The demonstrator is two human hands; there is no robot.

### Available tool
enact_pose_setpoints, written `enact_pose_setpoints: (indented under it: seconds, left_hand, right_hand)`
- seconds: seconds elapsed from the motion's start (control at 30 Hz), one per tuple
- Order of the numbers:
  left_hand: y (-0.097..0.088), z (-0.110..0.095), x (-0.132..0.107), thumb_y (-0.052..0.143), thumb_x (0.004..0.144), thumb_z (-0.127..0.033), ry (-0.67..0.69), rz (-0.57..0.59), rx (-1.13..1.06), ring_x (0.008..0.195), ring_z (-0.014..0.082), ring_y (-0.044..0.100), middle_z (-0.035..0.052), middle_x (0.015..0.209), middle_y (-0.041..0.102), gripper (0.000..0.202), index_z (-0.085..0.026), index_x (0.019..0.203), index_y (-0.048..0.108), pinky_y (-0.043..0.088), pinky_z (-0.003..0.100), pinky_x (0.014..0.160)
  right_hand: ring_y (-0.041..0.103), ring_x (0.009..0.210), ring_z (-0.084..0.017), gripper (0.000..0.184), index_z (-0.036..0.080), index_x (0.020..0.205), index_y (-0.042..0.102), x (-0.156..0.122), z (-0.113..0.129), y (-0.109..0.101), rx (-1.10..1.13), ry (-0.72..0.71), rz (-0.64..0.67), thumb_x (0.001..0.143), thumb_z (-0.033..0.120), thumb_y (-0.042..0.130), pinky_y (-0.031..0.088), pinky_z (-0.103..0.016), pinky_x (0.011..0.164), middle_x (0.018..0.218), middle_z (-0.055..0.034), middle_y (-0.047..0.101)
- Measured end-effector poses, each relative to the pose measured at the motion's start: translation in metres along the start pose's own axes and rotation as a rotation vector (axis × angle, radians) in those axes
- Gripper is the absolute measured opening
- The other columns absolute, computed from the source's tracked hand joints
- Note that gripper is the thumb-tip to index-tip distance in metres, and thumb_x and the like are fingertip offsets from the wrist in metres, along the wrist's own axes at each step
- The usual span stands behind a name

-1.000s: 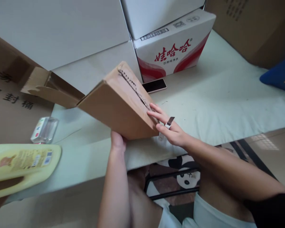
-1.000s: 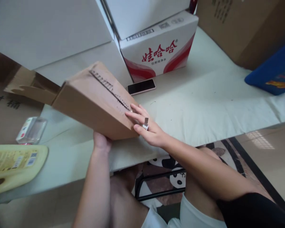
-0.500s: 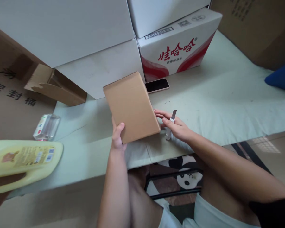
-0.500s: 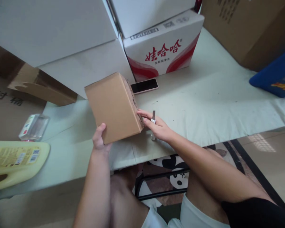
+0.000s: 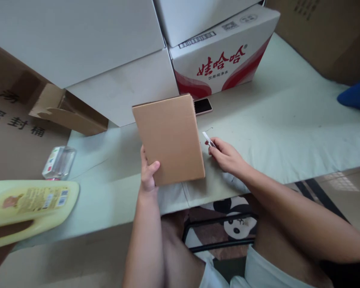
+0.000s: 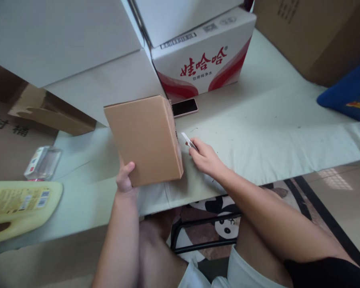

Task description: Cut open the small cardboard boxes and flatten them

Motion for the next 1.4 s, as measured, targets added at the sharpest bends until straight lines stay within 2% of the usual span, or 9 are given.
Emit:
enact_pose_setpoints:
  seconds: [0.13, 0.3, 0.5, 0.77, 0.93, 1.03, 1.13, 1.23, 1.4]
  left_hand:
    - [0.001, 0.002, -0.002, 0.078, 0.060, -0.040, -0.036, 0.022, -0.011, 0.109, 0.0286, 0.062, 0.0070, 0.118, 0.065, 0.062, -0.031, 0.118, 0.061, 0.050, 0.044, 0.094]
    - [0.004, 0.002, -0.002, 0.074, 0.063, -0.037, -0.007, 0.021, -0.023, 0.103, 0.0254, 0.063, 0.0066, 0.115, 0.066, 0.053, -0.030, 0.114, 0.062, 0.051, 0.040, 0.092]
    - [0.000, 0.002, 0.001, 0.073, 0.066, -0.039, -0.081, -0.009, -0.049, 0.104, 0.0259, 0.063, 0.0075, 0.115, 0.066, 0.051, -0.027, 0.114, 0.062, 0.050, 0.039, 0.089]
    - [-0.002, 0.001, 0.002, 0.076, 0.065, -0.030, -0.037, -0.031, -0.161, 0.096, 0.0211, 0.065, 0.0044, 0.107, 0.069, 0.043, -0.027, 0.107, 0.067, 0.051, 0.032, 0.085]
    - [-0.004, -0.002, 0.007, 0.076, 0.065, -0.030, -0.040, -0.151, -0.226, 0.097, 0.0207, 0.064, 0.0041, 0.109, 0.070, 0.035, -0.025, 0.099, 0.069, 0.051, 0.032, 0.084]
    - [-0.007, -0.005, 0.011, 0.073, 0.069, -0.036, -0.050, -0.227, -0.289, 0.104, 0.0228, 0.063, 0.0042, 0.110, 0.071, 0.032, -0.024, 0.098, 0.069, 0.051, 0.034, 0.086]
    - [-0.008, -0.007, 0.011, 0.069, 0.073, -0.042, -0.075, -0.245, -0.331, 0.107, 0.0239, 0.063, 0.0055, 0.110, 0.071, 0.033, -0.021, 0.099, 0.070, 0.051, 0.034, 0.086]
    - [-0.005, -0.007, 0.009, 0.071, 0.071, -0.044, -0.143, -0.233, -0.304, 0.101, 0.0230, 0.065, 0.0056, 0.105, 0.072, 0.035, -0.021, 0.099, 0.071, 0.052, 0.033, 0.083]
    - [0.003, -0.003, 0.007, 0.067, 0.072, -0.060, -0.197, -0.160, -0.247, 0.102, 0.0238, 0.065, 0.0050, 0.110, 0.072, 0.046, -0.025, 0.102, 0.071, 0.052, 0.034, 0.081]
  right_hand:
    - [0.055, 0.057, -0.016, 0.022, 0.021, 0.104, 0.057, -0.006, 0.003, 0.000, -0.073, -0.066, 0.047, 0.089, 0.030, 0.045, 0.040, -0.030, 0.057, 0.066, 0.0026, 0.056]
    - [0.061, 0.054, -0.015, 0.022, 0.022, 0.108, 0.057, -0.010, 0.002, 0.005, 0.004, -0.078, 0.056, 0.091, 0.030, 0.046, 0.045, -0.029, 0.053, 0.067, 0.0030, 0.058]
    - [0.059, 0.050, -0.012, 0.026, 0.022, 0.112, 0.057, -0.009, 0.002, 0.013, 0.239, 0.018, 0.133, 0.089, 0.031, 0.047, 0.048, -0.026, 0.045, 0.070, 0.0033, 0.056]
    - [0.059, 0.050, -0.010, 0.028, 0.022, 0.113, 0.059, -0.008, 0.003, 0.017, 0.196, 0.040, 0.200, 0.089, 0.029, 0.048, 0.046, -0.022, 0.040, 0.079, 0.0007, 0.059]
    - [0.057, 0.049, -0.010, 0.028, 0.021, 0.111, 0.062, -0.011, 0.009, 0.015, 0.150, 0.082, 0.349, 0.086, 0.025, 0.049, 0.046, -0.023, 0.042, 0.076, 0.0011, 0.058]
    - [0.055, 0.048, -0.009, 0.023, 0.021, 0.102, 0.063, -0.012, 0.011, 0.011, 0.161, 0.132, 0.405, 0.082, 0.023, 0.053, 0.045, -0.023, 0.043, 0.075, 0.0015, 0.058]
    - [0.051, 0.047, -0.008, 0.020, 0.022, 0.101, 0.060, -0.010, 0.009, 0.007, 0.252, 0.132, 0.249, 0.082, 0.026, 0.053, 0.041, -0.022, 0.043, 0.074, 0.0029, 0.056]
    - [0.051, 0.051, -0.008, 0.023, 0.024, 0.107, 0.054, -0.007, 0.006, 0.005, 0.352, 0.085, 0.060, 0.085, 0.031, 0.051, 0.038, -0.022, 0.042, 0.076, 0.0035, 0.054]
    - [0.050, 0.053, -0.010, 0.020, 0.025, 0.096, 0.049, -0.004, 0.006, 0.006, 0.382, 0.115, -0.025, 0.082, 0.036, 0.056, 0.033, -0.023, 0.040, 0.075, 0.0036, 0.052]
Point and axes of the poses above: each hand's wrist, its own x-axis towards the middle knuckle, its own y-axis out of the palm, z = x × y, the point moved 1 cm from there along x, towards the middle knuckle
